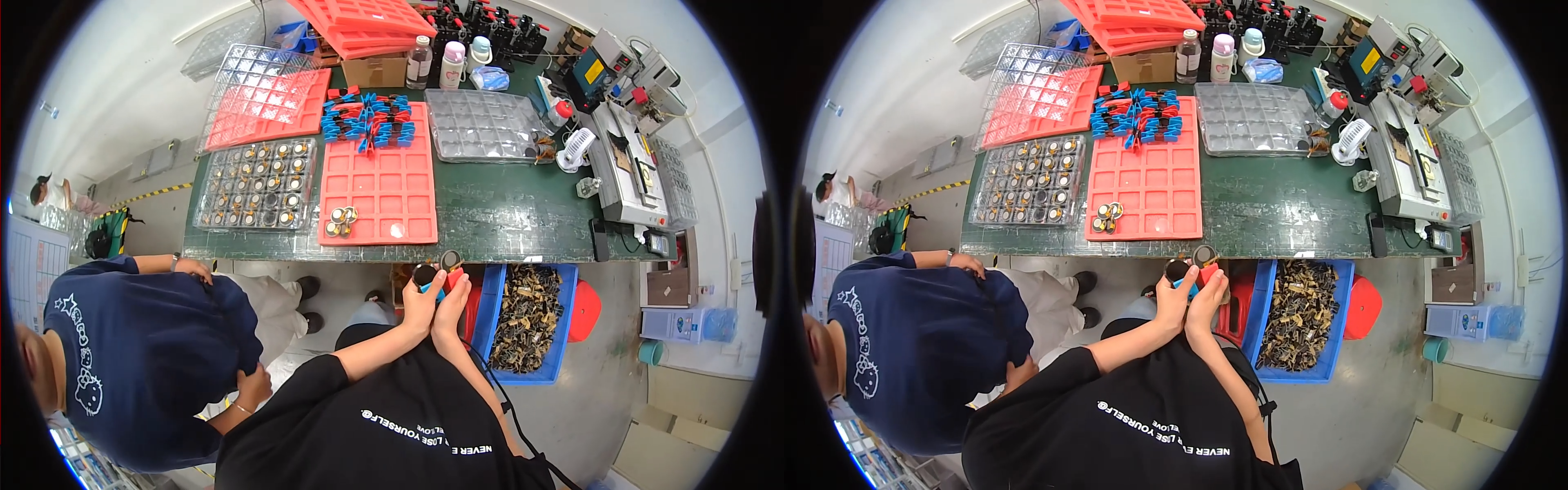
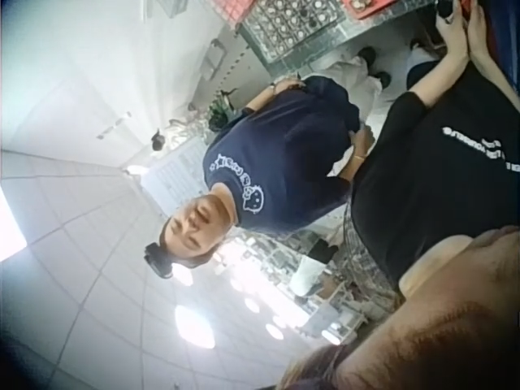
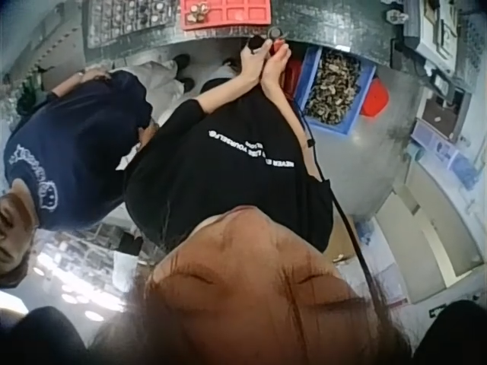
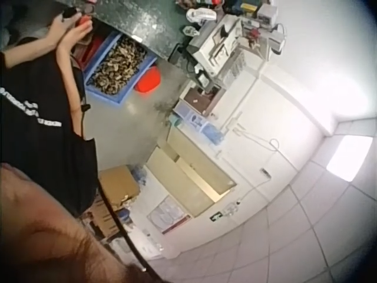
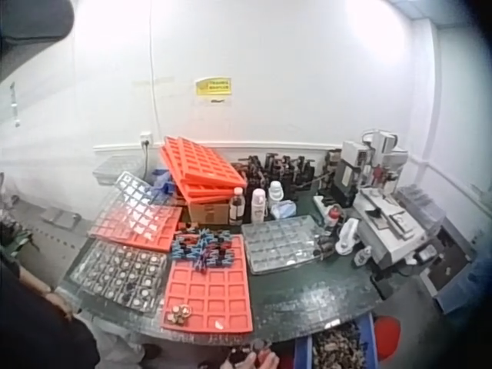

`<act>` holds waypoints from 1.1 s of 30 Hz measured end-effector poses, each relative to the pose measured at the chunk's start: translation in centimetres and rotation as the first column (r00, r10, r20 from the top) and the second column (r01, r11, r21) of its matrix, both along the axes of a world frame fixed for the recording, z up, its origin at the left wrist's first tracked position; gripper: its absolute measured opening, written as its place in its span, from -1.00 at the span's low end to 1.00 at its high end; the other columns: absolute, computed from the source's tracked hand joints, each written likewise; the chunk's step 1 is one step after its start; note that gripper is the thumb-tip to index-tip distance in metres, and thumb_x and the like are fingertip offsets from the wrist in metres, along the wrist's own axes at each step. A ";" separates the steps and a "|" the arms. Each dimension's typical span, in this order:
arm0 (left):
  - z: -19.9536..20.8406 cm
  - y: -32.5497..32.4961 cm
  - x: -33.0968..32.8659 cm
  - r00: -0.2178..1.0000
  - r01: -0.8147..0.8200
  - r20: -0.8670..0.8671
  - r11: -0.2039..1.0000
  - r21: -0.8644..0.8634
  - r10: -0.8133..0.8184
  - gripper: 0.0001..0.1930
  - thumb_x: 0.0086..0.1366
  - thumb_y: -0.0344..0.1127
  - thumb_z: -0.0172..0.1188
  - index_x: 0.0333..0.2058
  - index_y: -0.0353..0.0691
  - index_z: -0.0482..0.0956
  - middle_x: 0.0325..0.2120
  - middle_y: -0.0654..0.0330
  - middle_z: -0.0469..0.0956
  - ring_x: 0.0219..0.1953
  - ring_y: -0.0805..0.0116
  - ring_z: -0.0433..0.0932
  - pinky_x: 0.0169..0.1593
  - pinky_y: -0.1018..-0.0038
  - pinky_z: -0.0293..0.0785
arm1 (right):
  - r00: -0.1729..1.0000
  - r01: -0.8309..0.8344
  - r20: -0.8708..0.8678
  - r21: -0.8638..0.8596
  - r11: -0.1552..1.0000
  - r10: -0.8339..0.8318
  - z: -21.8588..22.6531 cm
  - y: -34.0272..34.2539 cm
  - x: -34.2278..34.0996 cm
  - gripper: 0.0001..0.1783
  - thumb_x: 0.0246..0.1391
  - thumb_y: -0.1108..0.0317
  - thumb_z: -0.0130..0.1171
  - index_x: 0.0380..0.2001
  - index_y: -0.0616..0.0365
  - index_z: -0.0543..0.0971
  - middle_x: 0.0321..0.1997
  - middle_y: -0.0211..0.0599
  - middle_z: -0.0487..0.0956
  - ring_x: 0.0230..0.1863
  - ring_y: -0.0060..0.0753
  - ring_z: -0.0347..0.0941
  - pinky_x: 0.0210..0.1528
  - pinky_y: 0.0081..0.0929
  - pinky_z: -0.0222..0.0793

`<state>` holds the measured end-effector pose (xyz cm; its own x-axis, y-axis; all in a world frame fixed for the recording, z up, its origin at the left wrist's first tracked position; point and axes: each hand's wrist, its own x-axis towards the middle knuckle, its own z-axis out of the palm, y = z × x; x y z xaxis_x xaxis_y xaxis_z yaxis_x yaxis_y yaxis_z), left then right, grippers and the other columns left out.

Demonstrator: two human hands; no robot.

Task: The person assembles small electronic components and places them into colored plastic trays. This is done by hand, using pliers to manipulate the components.

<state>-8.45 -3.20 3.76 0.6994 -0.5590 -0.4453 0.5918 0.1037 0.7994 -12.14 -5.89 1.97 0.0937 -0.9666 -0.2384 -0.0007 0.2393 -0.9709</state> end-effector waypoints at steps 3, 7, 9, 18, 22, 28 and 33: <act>0.0 0.0 0.0 0.996 0.063 0.064 0.998 -0.029 -0.061 -0.77 0.24 -0.31 0.19 -0.16 -0.25 0.48 -0.34 0.34 0.49 -0.33 0.60 0.43 -0.22 0.62 0.39 | 0.998 -0.002 0.064 0.052 0.999 -0.001 0.9 0.1 0.5 -0.54 0.31 0.02 -0.29 -0.15 0.26 0.32 -0.20 -0.15 0.41 -0.15 -0.32 0.31 -0.03 -0.40 0.19; -0.3 0.1 0.9 0.993 0.092 0.082 0.990 -0.106 -0.084 -0.73 0.29 -0.22 0.11 -0.12 -0.26 0.44 -0.30 0.31 0.49 -0.28 0.58 0.42 -0.18 0.61 0.36 | 0.999 -0.035 -0.041 -0.152 0.988 0.029 0.6 -1.2 0.1 -0.61 0.31 0.07 -0.23 -0.20 0.24 0.32 -0.29 -0.26 0.41 -0.27 -0.44 0.31 -0.18 -0.48 0.26; -0.4 0.5 2.0 0.993 0.073 0.092 0.996 -0.055 -0.068 -0.66 0.35 -0.08 -0.03 -0.15 -0.28 0.42 -0.33 0.29 0.48 -0.29 0.56 0.42 -0.18 0.61 0.34 | 0.992 -0.122 -0.009 -0.209 0.970 0.123 0.0 -2.0 -0.6 -0.68 0.29 0.15 -0.14 -0.23 0.25 0.34 -0.34 -0.29 0.41 -0.30 -0.52 0.31 -0.22 -0.54 0.28; -2.7 1.5 4.1 0.826 0.117 0.523 0.972 0.206 -0.210 -0.66 0.39 -0.14 -0.08 -0.43 -0.32 0.34 -0.67 0.23 0.25 -0.56 0.54 0.18 -0.47 0.50 0.22 | 0.931 -0.339 -0.231 -0.262 0.904 0.282 0.2 -2.6 -1.5 -0.68 0.27 0.20 -0.13 -0.35 0.28 0.42 -0.48 -0.28 0.45 -0.40 -0.52 0.35 -0.28 -0.52 0.33; -2.7 1.0 3.9 0.790 0.154 0.542 0.948 0.279 -0.288 -0.67 0.35 -0.16 -0.02 -0.43 -0.34 0.35 -0.70 0.10 0.29 -0.62 0.46 0.23 -0.50 0.44 0.24 | 0.958 -0.227 -0.233 -0.264 0.937 0.166 -0.7 -2.6 -1.4 -0.60 0.29 0.16 -0.19 -0.44 0.30 0.40 -0.58 -0.23 0.41 -0.52 -0.48 0.28 -0.41 -0.46 0.27; -3.1 1.3 3.3 0.764 0.131 0.577 0.945 0.300 -0.288 -0.68 0.36 -0.17 -0.02 -0.43 -0.34 0.35 -0.67 0.16 0.33 -0.56 0.52 0.24 -0.46 0.48 0.28 | 0.949 -0.190 -0.284 -0.161 0.968 0.139 -1.2 -2.3 -1.6 -0.54 0.29 0.12 -0.16 -0.53 0.31 0.39 -0.64 -0.35 0.35 -0.52 -0.60 0.18 -0.47 -0.47 0.17; -4.8 1.7 4.7 0.728 -0.046 0.670 0.965 0.258 -0.144 -0.69 0.38 -0.16 -0.07 -0.43 -0.31 0.35 -0.67 0.18 0.33 -0.55 0.52 0.27 -0.47 0.51 0.29 | 0.937 -0.137 -0.346 -0.265 0.954 0.038 -2.4 -3.1 -2.6 -0.52 0.25 0.09 -0.07 -0.61 0.28 0.30 -0.73 -0.25 0.27 -0.63 -0.54 0.12 -0.57 -0.41 0.12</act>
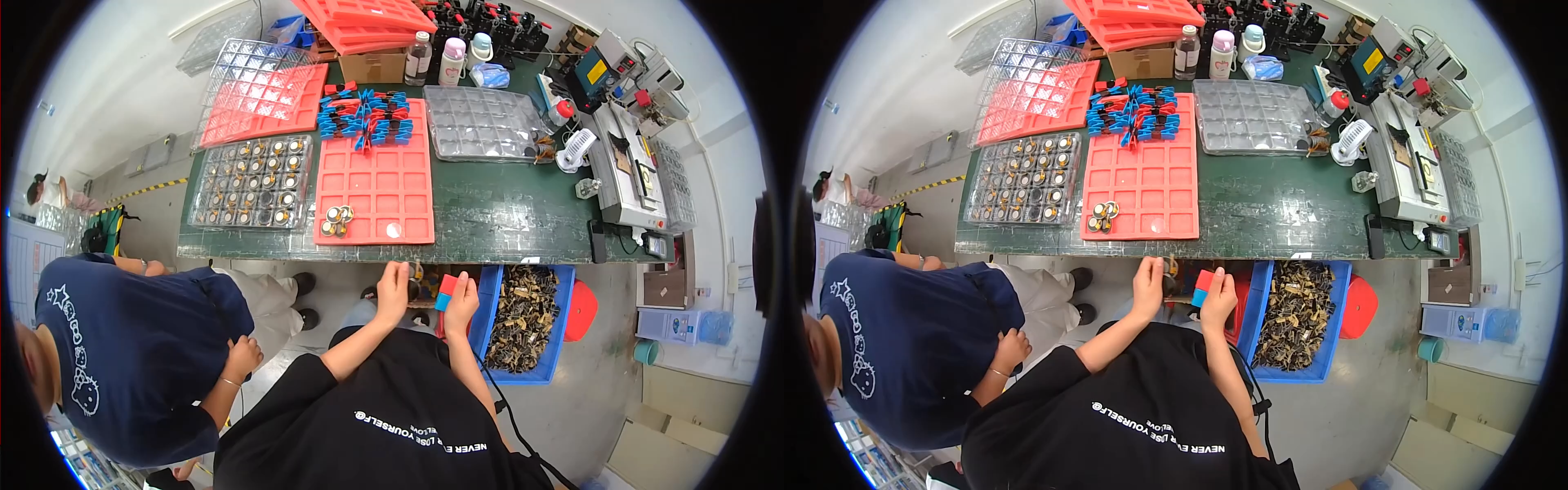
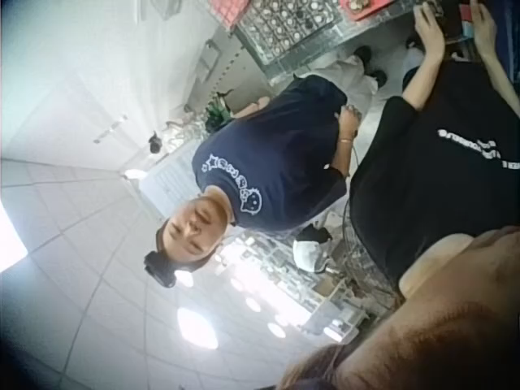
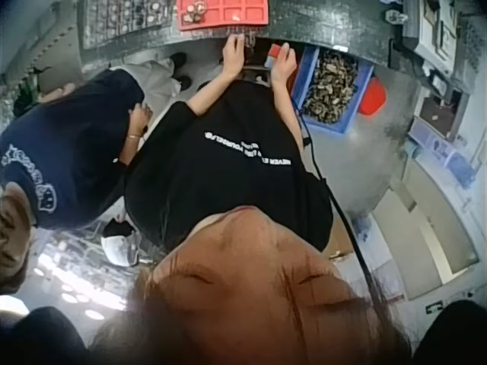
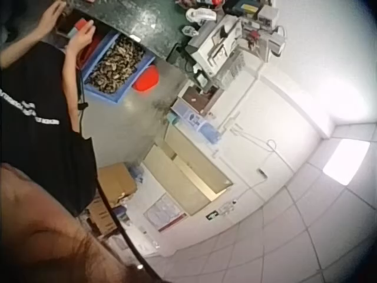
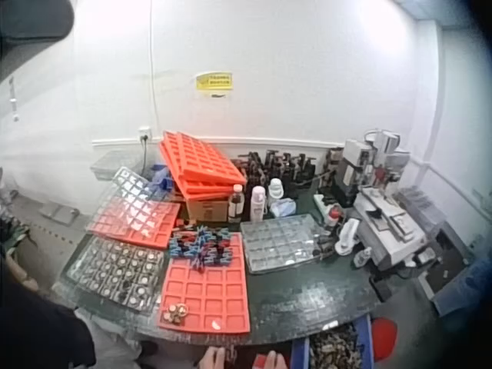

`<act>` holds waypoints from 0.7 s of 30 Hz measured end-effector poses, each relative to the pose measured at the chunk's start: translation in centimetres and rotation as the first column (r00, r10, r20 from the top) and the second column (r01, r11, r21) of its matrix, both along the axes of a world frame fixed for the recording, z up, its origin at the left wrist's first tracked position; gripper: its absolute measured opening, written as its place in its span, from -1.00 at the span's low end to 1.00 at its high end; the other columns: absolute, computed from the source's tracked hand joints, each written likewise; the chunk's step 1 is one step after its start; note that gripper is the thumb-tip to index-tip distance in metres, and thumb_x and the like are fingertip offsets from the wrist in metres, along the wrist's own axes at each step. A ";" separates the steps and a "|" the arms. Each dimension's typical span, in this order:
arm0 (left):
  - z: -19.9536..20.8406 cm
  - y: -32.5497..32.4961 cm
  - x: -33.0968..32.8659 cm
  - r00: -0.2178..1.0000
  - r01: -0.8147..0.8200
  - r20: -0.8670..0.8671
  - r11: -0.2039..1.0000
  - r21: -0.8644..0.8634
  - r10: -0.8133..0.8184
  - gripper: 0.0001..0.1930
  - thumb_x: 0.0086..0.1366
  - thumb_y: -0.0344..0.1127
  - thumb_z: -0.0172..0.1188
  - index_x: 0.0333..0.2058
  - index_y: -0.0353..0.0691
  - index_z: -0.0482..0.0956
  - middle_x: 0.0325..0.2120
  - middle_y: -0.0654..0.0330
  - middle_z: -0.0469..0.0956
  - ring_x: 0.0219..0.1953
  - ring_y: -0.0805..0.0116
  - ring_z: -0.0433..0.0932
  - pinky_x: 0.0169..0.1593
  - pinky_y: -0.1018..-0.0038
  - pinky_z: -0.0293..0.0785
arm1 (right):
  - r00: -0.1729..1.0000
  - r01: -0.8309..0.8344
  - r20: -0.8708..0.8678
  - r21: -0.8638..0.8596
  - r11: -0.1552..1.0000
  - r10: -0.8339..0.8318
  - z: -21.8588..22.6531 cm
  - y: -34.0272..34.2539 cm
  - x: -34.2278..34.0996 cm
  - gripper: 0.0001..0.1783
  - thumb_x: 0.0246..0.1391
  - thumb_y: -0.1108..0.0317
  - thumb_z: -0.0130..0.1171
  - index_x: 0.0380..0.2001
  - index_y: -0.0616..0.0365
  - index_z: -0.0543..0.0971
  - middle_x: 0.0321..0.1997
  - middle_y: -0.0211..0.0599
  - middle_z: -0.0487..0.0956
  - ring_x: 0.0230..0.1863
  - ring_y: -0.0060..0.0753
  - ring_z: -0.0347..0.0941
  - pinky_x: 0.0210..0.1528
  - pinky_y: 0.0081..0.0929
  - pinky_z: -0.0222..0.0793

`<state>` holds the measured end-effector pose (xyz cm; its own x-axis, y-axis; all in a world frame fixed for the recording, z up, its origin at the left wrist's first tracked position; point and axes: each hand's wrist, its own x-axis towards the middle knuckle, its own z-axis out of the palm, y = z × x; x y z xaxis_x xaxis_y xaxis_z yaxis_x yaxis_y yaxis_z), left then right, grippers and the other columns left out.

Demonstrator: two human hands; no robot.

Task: The person assembles small electronic components and places them into colored plastic trays. This is done by hand, using pliers to manipulate the components.

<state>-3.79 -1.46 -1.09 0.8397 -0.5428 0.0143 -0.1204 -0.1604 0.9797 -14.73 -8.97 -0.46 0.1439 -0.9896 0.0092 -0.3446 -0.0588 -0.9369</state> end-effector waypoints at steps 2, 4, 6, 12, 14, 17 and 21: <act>-2.4 1.0 1.5 0.985 0.017 -0.169 0.999 -0.052 -0.026 -0.68 0.40 -0.12 -0.11 -0.44 -0.24 0.34 -0.68 0.25 0.32 -0.62 0.57 0.27 -0.58 0.58 0.27 | 0.996 -0.042 -0.072 0.028 0.999 0.043 -1.3 -0.6 -0.9 -0.51 0.23 0.02 -0.08 -0.56 0.26 0.36 -0.69 -0.19 0.36 -0.62 -0.37 0.27 -0.51 -0.33 0.20; -2.1 1.6 2.1 0.806 -0.005 -0.585 0.986 -0.169 -0.096 -0.67 0.41 -0.04 -0.17 -0.41 -0.16 0.32 -0.70 0.27 0.32 -0.76 0.55 0.25 -0.74 0.61 0.15 | 0.937 -0.043 -0.340 0.105 0.994 0.076 -3.0 -1.3 -1.7 -0.47 0.21 -0.09 -0.14 -0.46 0.23 0.42 -0.56 -0.09 0.50 -0.48 -0.08 0.45 -0.40 -0.19 0.29; 1.3 2.0 2.7 0.626 -0.070 -0.763 0.964 -0.257 -0.158 -0.66 0.41 -0.01 -0.20 -0.38 -0.14 0.32 -0.72 0.22 0.36 -0.79 0.48 0.26 -0.74 0.60 0.11 | 0.896 -0.072 -0.415 0.218 0.973 0.159 -4.7 -1.9 -2.5 -0.42 0.18 -0.18 -0.21 -0.35 0.17 0.46 -0.41 -0.02 0.57 -0.30 0.11 0.48 -0.29 -0.07 0.31; 1.5 4.3 4.1 0.635 0.066 -0.729 0.958 -0.279 -0.256 -0.66 0.40 0.00 -0.19 -0.31 -0.14 0.38 -0.65 0.14 0.53 -0.74 0.56 0.36 -0.69 0.67 0.18 | 0.759 -0.183 -0.524 0.399 0.899 0.387 -7.4 -2.9 -1.7 -0.45 0.14 -0.19 -0.14 -0.21 0.10 0.46 -0.26 0.00 0.54 -0.19 0.08 0.46 -0.20 -0.11 0.34; 1.6 4.7 4.2 0.643 0.060 -0.731 0.966 -0.253 -0.231 -0.65 0.40 0.01 -0.18 -0.33 -0.13 0.40 -0.64 0.16 0.54 -0.72 0.58 0.37 -0.68 0.68 0.18 | 0.698 -0.244 -0.640 0.209 0.947 0.321 -8.4 -2.2 -1.4 -0.48 0.11 -0.12 -0.05 -0.12 0.12 0.42 -0.16 0.02 0.48 -0.10 0.08 0.39 -0.15 -0.11 0.32; 1.4 5.6 4.4 0.614 -0.012 -0.776 0.981 -0.195 -0.146 -0.67 0.39 -0.01 -0.16 -0.31 -0.12 0.42 -0.63 0.20 0.54 -0.73 0.62 0.33 -0.67 0.68 0.16 | 0.632 -0.341 -0.727 0.051 0.939 0.269 -8.4 -1.8 0.3 -0.38 -0.02 0.12 0.16 0.07 0.17 0.26 0.02 0.02 0.30 0.07 0.10 0.20 0.00 -0.10 0.27; 0.5 7.1 5.0 0.584 -0.046 -0.809 0.993 -0.112 -0.064 -0.67 0.39 0.00 -0.15 -0.25 -0.12 0.43 -0.63 0.25 0.50 -0.69 0.62 0.32 -0.64 0.67 0.17 | 0.710 -0.574 -0.592 -0.174 0.800 0.381 -7.4 -3.2 6.7 -0.53 -0.03 0.31 0.13 -0.03 0.22 0.35 -0.08 0.02 0.36 0.02 0.10 0.24 0.01 -0.10 0.26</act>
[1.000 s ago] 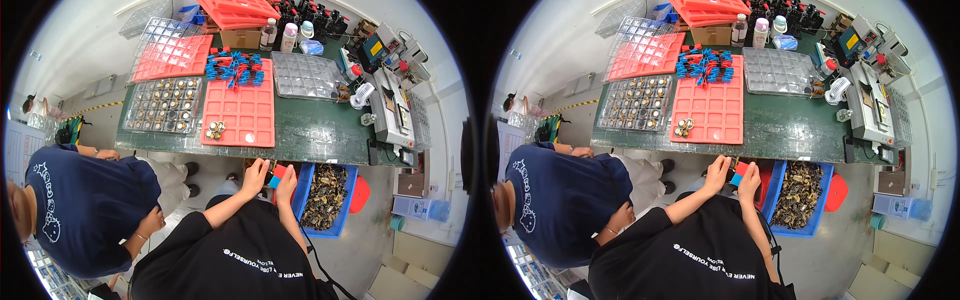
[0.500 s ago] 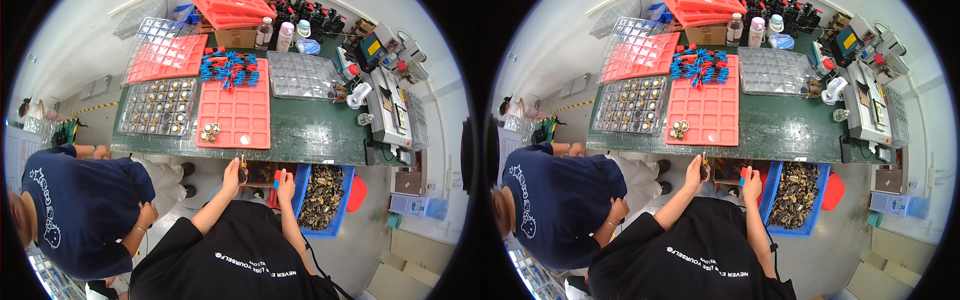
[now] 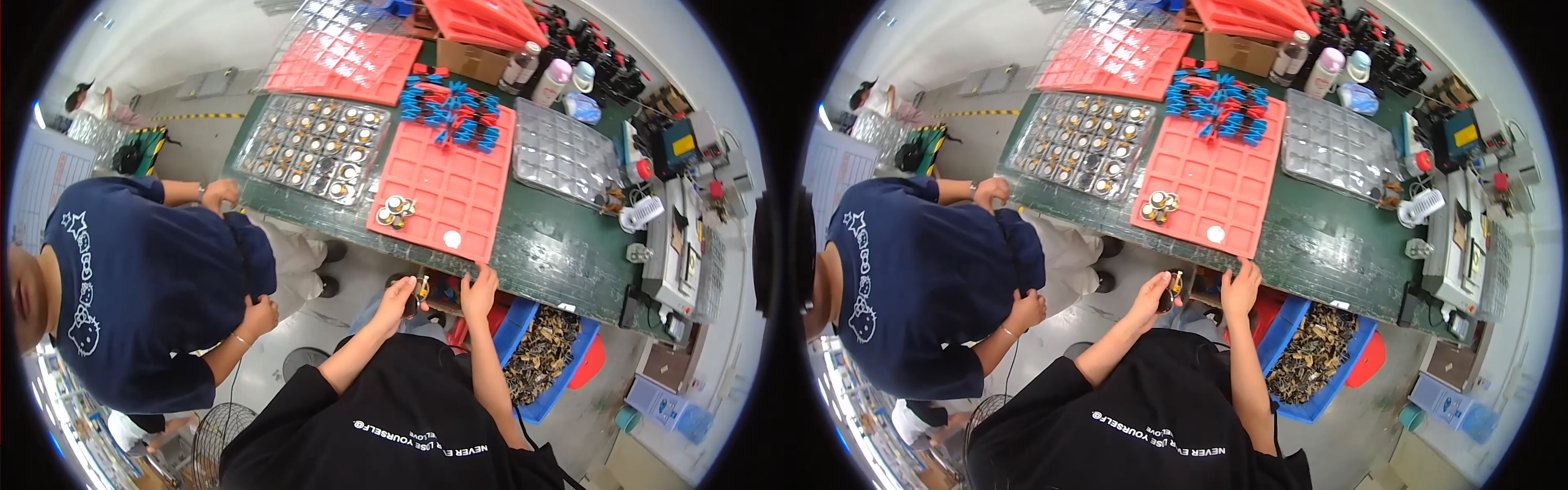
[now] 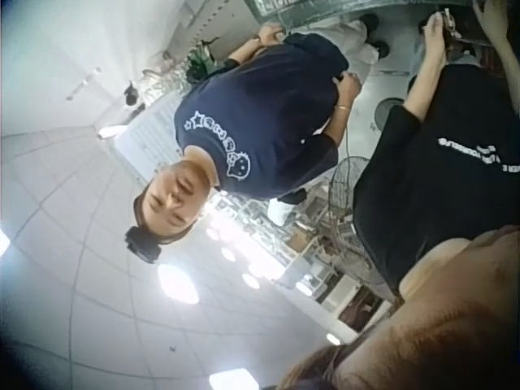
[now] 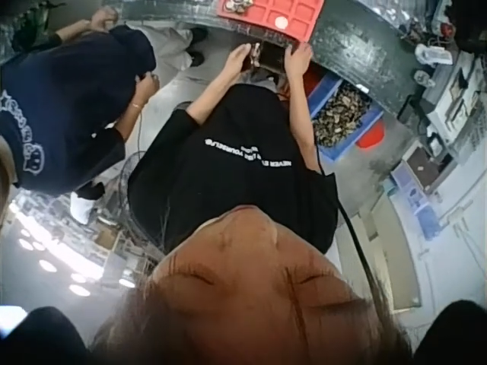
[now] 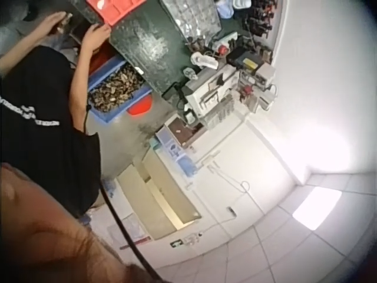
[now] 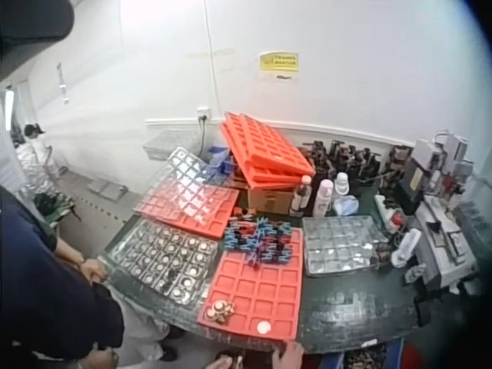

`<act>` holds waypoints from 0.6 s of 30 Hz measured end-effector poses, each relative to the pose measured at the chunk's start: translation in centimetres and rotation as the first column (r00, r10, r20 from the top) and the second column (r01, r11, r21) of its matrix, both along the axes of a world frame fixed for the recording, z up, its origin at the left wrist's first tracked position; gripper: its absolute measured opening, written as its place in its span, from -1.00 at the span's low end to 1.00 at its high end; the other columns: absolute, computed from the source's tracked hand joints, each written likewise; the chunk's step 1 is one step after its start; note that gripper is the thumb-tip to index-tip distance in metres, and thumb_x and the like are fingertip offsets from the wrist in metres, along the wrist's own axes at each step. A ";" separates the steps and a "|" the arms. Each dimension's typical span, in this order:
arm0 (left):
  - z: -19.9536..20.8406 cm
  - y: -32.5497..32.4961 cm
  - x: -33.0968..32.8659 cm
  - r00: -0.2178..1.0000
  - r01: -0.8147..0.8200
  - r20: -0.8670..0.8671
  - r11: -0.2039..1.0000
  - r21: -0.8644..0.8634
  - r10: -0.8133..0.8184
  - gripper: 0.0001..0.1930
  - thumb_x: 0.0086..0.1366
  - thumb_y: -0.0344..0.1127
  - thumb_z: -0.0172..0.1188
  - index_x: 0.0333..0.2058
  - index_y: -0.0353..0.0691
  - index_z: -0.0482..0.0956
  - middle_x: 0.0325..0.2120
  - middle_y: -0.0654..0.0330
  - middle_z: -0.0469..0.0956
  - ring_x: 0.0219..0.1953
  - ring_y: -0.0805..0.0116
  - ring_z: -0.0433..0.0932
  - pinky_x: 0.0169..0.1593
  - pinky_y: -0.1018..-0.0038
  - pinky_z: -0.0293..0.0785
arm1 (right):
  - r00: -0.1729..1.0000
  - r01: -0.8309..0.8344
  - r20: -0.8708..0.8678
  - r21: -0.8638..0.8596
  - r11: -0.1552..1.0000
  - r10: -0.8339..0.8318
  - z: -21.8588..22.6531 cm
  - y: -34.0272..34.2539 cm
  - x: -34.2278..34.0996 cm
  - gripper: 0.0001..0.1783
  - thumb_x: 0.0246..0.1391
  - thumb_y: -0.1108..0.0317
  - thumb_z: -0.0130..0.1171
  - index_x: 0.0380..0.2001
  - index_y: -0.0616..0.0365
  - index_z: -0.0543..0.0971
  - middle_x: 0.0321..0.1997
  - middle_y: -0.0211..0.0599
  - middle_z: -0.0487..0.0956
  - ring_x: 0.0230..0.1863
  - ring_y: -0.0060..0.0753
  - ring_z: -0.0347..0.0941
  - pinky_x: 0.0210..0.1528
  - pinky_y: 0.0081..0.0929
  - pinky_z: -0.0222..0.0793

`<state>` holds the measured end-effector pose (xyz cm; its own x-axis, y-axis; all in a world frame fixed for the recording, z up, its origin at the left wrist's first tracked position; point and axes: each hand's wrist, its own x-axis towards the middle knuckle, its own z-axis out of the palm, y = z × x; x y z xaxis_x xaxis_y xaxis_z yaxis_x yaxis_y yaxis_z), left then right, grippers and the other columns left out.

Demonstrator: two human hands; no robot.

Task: The person assembles small electronic components and places them into colored plastic trays. This is done by hand, using pliers to manipulate the components.

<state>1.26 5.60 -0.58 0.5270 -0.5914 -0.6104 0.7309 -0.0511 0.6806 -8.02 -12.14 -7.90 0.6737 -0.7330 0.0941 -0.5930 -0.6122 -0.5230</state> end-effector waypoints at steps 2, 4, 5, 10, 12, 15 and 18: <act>-0.3 0.5 0.3 0.996 -0.033 -0.078 0.999 -0.042 0.030 -0.67 0.39 0.00 -0.15 -0.27 -0.14 0.42 -0.62 0.23 0.50 -0.67 0.55 0.38 -0.61 0.65 0.24 | 0.998 -0.067 0.007 0.084 0.994 0.066 -0.2 -1.1 3.8 -0.59 -0.05 0.32 0.15 -0.10 0.21 0.40 -0.12 0.02 0.38 -0.02 0.11 0.28 -0.01 -0.11 0.27; -0.4 1.0 0.5 0.992 -0.074 -0.101 0.997 -0.001 0.073 -0.67 0.39 -0.01 -0.14 -0.27 -0.16 0.42 -0.60 0.19 0.51 -0.63 0.47 0.47 -0.56 0.61 0.34 | 0.994 -0.085 -0.057 0.097 0.992 0.091 -0.8 -1.9 6.7 -0.56 -0.08 0.33 0.19 -0.09 0.19 0.40 -0.11 -0.02 0.39 -0.02 0.07 0.30 -0.01 -0.12 0.28; -0.4 1.4 0.8 0.991 -0.065 -0.118 0.998 -0.020 0.062 -0.67 0.39 -0.02 -0.14 -0.24 -0.16 0.41 -0.58 0.17 0.52 -0.60 0.43 0.51 -0.55 0.60 0.37 | 0.993 -0.096 -0.071 0.038 0.995 0.099 -1.4 -2.2 7.8 -0.53 -0.13 0.35 0.23 -0.08 0.14 0.40 -0.10 -0.06 0.38 -0.02 0.03 0.30 -0.02 -0.16 0.29; 0.2 1.7 1.9 0.978 -0.134 -0.170 0.988 -0.075 0.120 -0.66 0.39 -0.01 -0.17 -0.15 -0.18 0.35 -0.48 0.07 0.57 -0.48 0.26 0.60 -0.48 0.55 0.46 | 0.976 -0.052 -0.204 0.132 0.990 0.079 -2.8 -3.3 9.4 -0.53 -0.19 0.38 0.29 -0.12 0.09 0.45 -0.12 -0.10 0.37 -0.02 -0.01 0.30 -0.01 -0.20 0.30; 0.7 1.6 2.4 0.972 -0.172 -0.180 0.979 -0.112 0.150 -0.67 0.41 -0.02 -0.20 -0.18 -0.19 0.29 -0.37 -0.01 0.57 -0.39 0.22 0.61 -0.41 0.51 0.51 | 0.983 -0.054 -0.164 0.167 0.985 0.082 -3.2 -3.2 9.1 -0.62 -0.21 0.39 0.30 -0.22 0.12 0.49 -0.15 -0.12 0.36 -0.01 0.00 0.29 0.00 -0.20 0.30; 1.2 1.6 3.0 0.969 -0.194 -0.193 0.962 -0.191 0.157 -0.68 0.41 -0.04 -0.22 -0.14 -0.19 0.27 -0.23 -0.06 0.54 -0.29 0.20 0.61 -0.31 0.47 0.55 | 0.993 -0.046 -0.101 0.148 0.988 0.061 -3.6 -2.8 8.8 -0.69 -0.21 0.40 0.29 -0.31 0.16 0.48 -0.13 -0.11 0.36 0.00 0.01 0.28 0.00 -0.20 0.30; 1.5 1.5 3.3 0.967 -0.207 -0.199 0.950 -0.233 0.162 -0.68 0.42 -0.06 -0.24 -0.12 -0.20 0.27 -0.16 -0.06 0.51 -0.25 0.19 0.60 -0.27 0.43 0.56 | 0.987 -0.096 -0.116 0.124 0.988 0.110 -4.2 -3.2 8.6 -0.73 -0.18 0.40 0.27 -0.34 0.18 0.49 -0.13 -0.09 0.34 0.00 0.01 0.29 -0.02 -0.19 0.32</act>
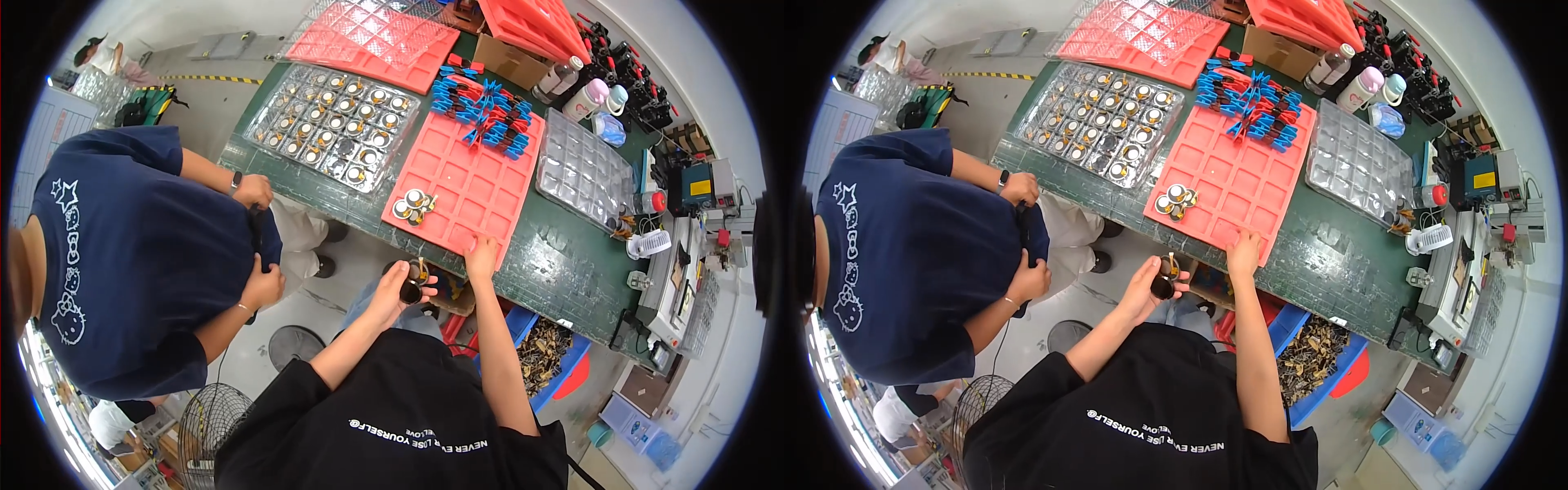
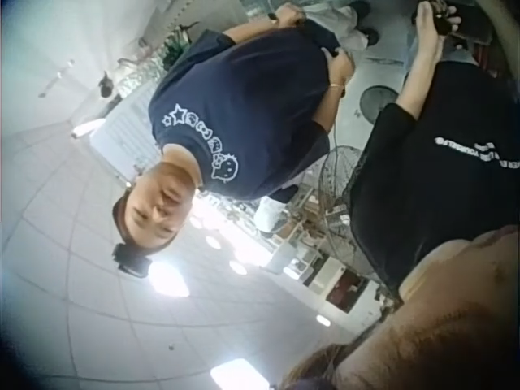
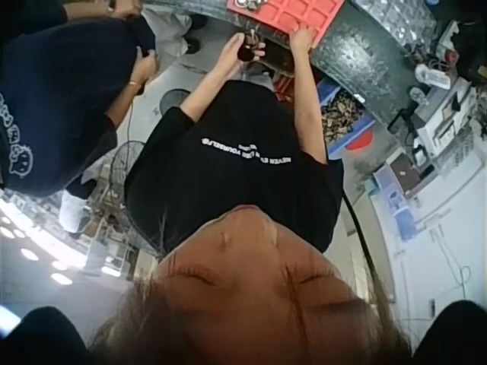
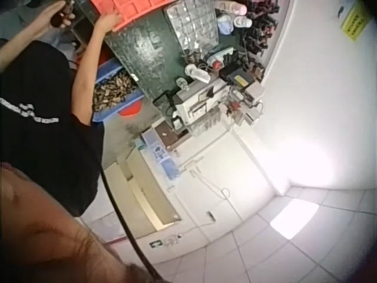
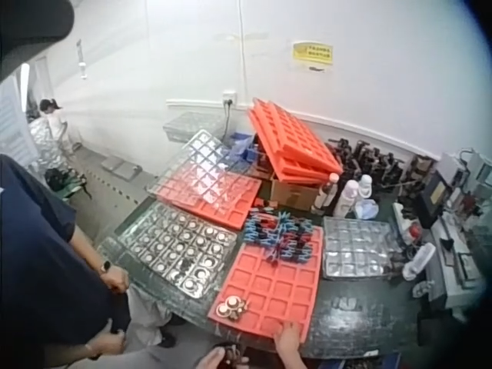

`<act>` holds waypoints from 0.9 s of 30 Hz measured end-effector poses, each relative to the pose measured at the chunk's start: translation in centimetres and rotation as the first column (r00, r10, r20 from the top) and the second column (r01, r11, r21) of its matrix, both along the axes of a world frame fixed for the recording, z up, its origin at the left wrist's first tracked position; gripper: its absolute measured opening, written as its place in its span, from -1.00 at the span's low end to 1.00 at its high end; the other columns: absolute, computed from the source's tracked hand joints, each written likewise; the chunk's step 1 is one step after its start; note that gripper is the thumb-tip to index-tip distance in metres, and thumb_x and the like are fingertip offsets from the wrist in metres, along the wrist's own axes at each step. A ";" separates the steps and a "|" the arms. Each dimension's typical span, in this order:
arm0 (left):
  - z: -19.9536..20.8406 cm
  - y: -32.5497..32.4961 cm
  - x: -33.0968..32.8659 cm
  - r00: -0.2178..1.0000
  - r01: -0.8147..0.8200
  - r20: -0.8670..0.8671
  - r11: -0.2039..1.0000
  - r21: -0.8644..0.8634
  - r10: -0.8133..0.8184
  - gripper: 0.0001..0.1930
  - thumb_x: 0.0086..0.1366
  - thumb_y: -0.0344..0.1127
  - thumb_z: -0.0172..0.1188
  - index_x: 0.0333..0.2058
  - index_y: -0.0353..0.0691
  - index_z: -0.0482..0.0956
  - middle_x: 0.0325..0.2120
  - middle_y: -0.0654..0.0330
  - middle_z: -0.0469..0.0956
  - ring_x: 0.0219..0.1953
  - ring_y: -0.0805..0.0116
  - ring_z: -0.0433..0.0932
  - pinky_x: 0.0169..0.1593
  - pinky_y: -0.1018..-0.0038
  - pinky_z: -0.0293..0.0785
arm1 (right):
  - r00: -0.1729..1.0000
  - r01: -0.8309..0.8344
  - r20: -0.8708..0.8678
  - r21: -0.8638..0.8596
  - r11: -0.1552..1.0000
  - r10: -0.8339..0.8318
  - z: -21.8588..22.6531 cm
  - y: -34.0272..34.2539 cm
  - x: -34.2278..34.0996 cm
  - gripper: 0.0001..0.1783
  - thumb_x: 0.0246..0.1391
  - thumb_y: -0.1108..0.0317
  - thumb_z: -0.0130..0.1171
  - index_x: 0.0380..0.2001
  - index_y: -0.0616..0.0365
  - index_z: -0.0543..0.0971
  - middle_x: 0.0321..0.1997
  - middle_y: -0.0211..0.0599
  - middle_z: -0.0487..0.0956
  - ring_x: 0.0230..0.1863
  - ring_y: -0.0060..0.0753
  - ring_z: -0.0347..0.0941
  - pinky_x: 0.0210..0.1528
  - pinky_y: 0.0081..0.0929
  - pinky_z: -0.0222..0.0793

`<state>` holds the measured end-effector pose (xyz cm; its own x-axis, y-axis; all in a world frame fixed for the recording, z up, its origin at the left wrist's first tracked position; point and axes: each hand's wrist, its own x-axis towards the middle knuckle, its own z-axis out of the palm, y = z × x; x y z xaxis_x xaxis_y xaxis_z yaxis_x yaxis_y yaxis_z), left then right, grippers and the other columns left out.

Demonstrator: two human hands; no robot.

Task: The person assembles small electronic components and places them into colored plastic trays. This is done by hand, using pliers to manipulate the components.

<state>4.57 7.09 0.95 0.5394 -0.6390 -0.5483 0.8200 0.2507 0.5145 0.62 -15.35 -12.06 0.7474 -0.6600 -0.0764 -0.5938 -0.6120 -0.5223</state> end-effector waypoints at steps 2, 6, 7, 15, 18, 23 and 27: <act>0.3 0.1 0.0 1.000 -0.027 -0.013 0.999 -0.034 0.027 -0.68 0.43 -0.08 -0.25 -0.11 -0.22 0.28 -0.15 -0.05 0.51 -0.23 0.18 0.60 -0.24 0.43 0.55 | 0.999 -0.004 -0.047 0.007 1.000 0.005 0.5 -0.2 0.5 -0.73 -0.17 0.40 0.25 -0.32 0.17 0.50 -0.17 -0.09 0.37 -0.04 0.01 0.32 -0.04 -0.17 0.33; 0.9 0.0 -0.1 0.998 -0.058 0.008 0.997 -0.060 0.058 -0.67 0.43 -0.09 -0.25 -0.10 -0.23 0.30 -0.14 -0.06 0.50 -0.21 0.18 0.59 -0.21 0.42 0.54 | 0.997 -0.026 -0.065 0.048 0.999 0.029 2.3 -0.5 0.1 -0.77 -0.08 0.42 0.21 -0.29 0.20 0.53 -0.35 -0.14 0.50 -0.27 -0.14 0.47 -0.16 -0.29 0.41; 1.2 0.0 -0.1 0.995 -0.099 -0.014 0.993 -0.071 0.098 -0.68 0.43 -0.10 -0.24 -0.10 -0.23 0.31 -0.13 -0.07 0.50 -0.20 0.17 0.59 -0.19 0.41 0.54 | 0.997 -0.035 -0.069 0.044 0.998 0.038 3.5 0.0 0.3 -0.77 -0.08 0.42 0.21 -0.29 0.20 0.53 -0.35 -0.14 0.50 -0.27 -0.14 0.47 -0.16 -0.29 0.41; 2.7 -0.9 0.1 0.953 -0.280 -0.166 0.947 -0.158 0.254 -0.63 0.43 -0.12 -0.28 0.00 -0.26 0.30 0.02 -0.05 0.40 0.05 0.13 0.44 0.01 0.32 0.48 | 0.889 -0.136 0.393 0.717 0.683 -0.235 19.6 7.6 -1.6 -0.84 0.07 0.48 0.16 -0.27 0.32 0.58 -0.36 -0.38 0.57 -0.35 -0.65 0.48 -0.29 -0.70 0.37; 2.7 -1.6 0.1 0.954 -0.258 -0.214 0.938 -0.232 0.209 -0.56 0.42 -0.10 -0.31 0.05 -0.32 0.29 0.03 -0.02 0.40 0.08 0.19 0.42 0.08 0.33 0.42 | 0.908 -0.245 0.411 0.670 0.701 -0.076 21.4 8.8 -2.2 -0.86 0.03 0.53 0.19 -0.29 0.29 0.59 -0.33 -0.39 0.54 -0.35 -0.66 0.47 -0.31 -0.74 0.36; 3.8 -2.0 -0.3 0.945 -0.246 -0.279 0.936 -0.253 0.173 -0.51 0.42 -0.08 -0.39 0.06 -0.34 0.30 0.04 0.02 0.40 0.11 0.23 0.38 0.18 0.35 0.30 | 0.946 -0.151 0.324 0.516 0.843 -0.028 22.5 10.1 -2.7 -0.89 -0.09 0.57 0.25 -0.42 0.28 0.57 -0.32 -0.32 0.55 -0.38 -0.59 0.50 -0.28 -0.64 0.41; 3.4 -1.7 -0.9 0.970 -0.199 -0.204 0.922 -0.333 0.136 -0.51 0.42 -0.08 -0.41 0.07 -0.33 0.29 0.03 0.04 0.41 0.11 0.24 0.37 0.17 0.34 0.30 | 0.790 -0.389 0.507 -0.021 0.921 0.346 22.1 10.4 -2.9 -0.83 -0.17 0.58 0.26 -0.40 0.24 0.59 -0.26 -0.25 0.52 -0.22 -0.26 0.49 -0.17 -0.43 0.43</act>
